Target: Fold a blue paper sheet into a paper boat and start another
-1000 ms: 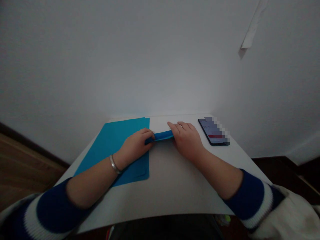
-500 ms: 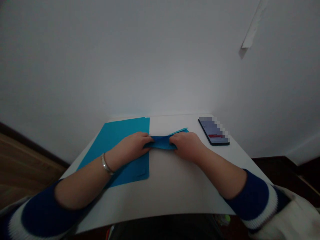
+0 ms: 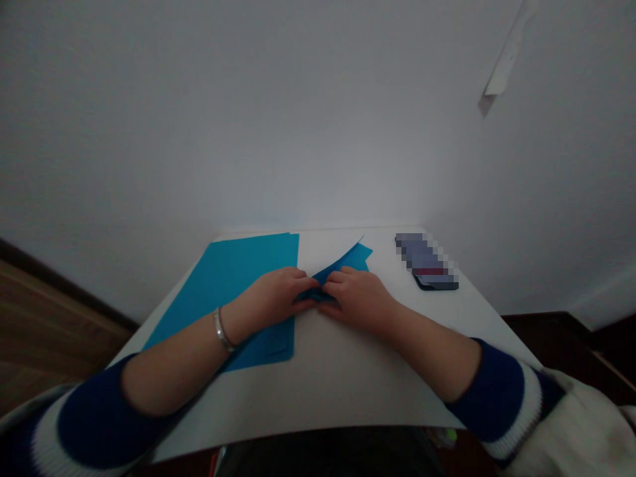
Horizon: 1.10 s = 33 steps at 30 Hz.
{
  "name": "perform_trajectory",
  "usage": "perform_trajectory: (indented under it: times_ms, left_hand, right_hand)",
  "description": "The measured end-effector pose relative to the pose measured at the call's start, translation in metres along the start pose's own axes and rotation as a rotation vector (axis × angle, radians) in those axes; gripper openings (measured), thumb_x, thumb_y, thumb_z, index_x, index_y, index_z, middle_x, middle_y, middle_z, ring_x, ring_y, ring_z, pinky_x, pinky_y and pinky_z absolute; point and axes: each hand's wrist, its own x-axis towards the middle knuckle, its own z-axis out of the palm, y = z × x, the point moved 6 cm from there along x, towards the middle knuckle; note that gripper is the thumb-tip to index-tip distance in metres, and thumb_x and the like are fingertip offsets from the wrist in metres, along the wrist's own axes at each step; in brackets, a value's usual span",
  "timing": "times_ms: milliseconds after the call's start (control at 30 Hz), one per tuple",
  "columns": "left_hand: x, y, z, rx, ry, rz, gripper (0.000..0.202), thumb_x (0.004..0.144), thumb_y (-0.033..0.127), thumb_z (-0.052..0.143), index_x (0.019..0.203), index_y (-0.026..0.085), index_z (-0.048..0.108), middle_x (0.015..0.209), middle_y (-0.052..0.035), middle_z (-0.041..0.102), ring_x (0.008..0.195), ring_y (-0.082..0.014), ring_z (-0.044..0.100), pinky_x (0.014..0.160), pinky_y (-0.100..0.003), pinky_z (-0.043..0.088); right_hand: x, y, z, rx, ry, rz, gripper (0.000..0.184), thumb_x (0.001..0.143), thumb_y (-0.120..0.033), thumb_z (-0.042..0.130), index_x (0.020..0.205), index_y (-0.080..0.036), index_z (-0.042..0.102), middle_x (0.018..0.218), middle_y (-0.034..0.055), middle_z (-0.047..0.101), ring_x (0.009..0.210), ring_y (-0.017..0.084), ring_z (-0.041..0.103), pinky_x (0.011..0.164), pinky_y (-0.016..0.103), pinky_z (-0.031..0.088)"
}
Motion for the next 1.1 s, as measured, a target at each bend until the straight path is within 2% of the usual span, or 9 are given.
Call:
perform_trajectory:
  times_ms: [200, 367, 600, 933, 1100]
  left_hand:
    - [-0.001, -0.001, -0.002, -0.099, 0.025, -0.019, 0.024, 0.087, 0.03, 0.057, 0.109, 0.021, 0.062, 0.092, -0.0061, 0.066, 0.09, -0.022, 0.061, 0.077, -0.031, 0.047]
    - [-0.002, -0.005, -0.002, -0.16, 0.022, -0.05, 0.027, 0.086, 0.027, 0.057, 0.111, 0.022, 0.062, 0.096, -0.0056, 0.068, 0.092, -0.022, 0.062, 0.08, -0.032, 0.047]
    - [-0.002, -0.005, -0.001, -0.177, 0.038, -0.048, 0.026, 0.085, 0.025, 0.057, 0.11, 0.023, 0.063, 0.096, -0.0054, 0.068, 0.091, -0.0218, 0.062, 0.079, -0.032, 0.047]
    - [-0.002, -0.005, -0.002, -0.174, 0.025, -0.08, 0.026, 0.084, 0.026, 0.057, 0.109, 0.025, 0.064, 0.092, -0.004, 0.07, 0.084, -0.0212, 0.064, 0.073, -0.029, 0.047]
    - [-0.003, -0.005, -0.004, -0.169, 0.032, -0.112, 0.037, 0.084, 0.024, 0.057, 0.12, 0.026, 0.057, 0.1, -0.0049, 0.069, 0.089, -0.0227, 0.064, 0.075, -0.031, 0.048]
  right_hand:
    - [0.001, 0.007, 0.006, 0.112, 0.08, 0.038, 0.018, 0.089, -0.031, 0.056, 0.094, -0.024, 0.071, 0.096, 0.0032, 0.068, 0.088, 0.018, 0.057, 0.07, 0.029, 0.039]
    - [0.002, 0.009, 0.007, 0.124, 0.076, 0.059, 0.013, 0.087, -0.025, 0.059, 0.087, -0.022, 0.071, 0.09, 0.0032, 0.066, 0.086, 0.017, 0.055, 0.069, 0.028, 0.038]
    - [0.002, 0.009, 0.006, 0.201, 0.103, 0.05, 0.015, 0.082, -0.032, 0.064, 0.09, -0.02, 0.068, 0.094, 0.0042, 0.064, 0.09, 0.019, 0.054, 0.074, 0.03, 0.04]
    - [0.009, 0.019, 0.018, 0.362, 0.079, 0.137, 0.006, 0.081, -0.027, 0.066, 0.082, -0.021, 0.068, 0.09, 0.0028, 0.064, 0.088, 0.018, 0.054, 0.079, 0.032, 0.04]
    - [0.01, 0.017, 0.015, 0.33, 0.069, 0.146, 0.007, 0.08, -0.026, 0.067, 0.082, -0.02, 0.066, 0.09, 0.0035, 0.063, 0.087, 0.019, 0.054, 0.076, 0.031, 0.039]
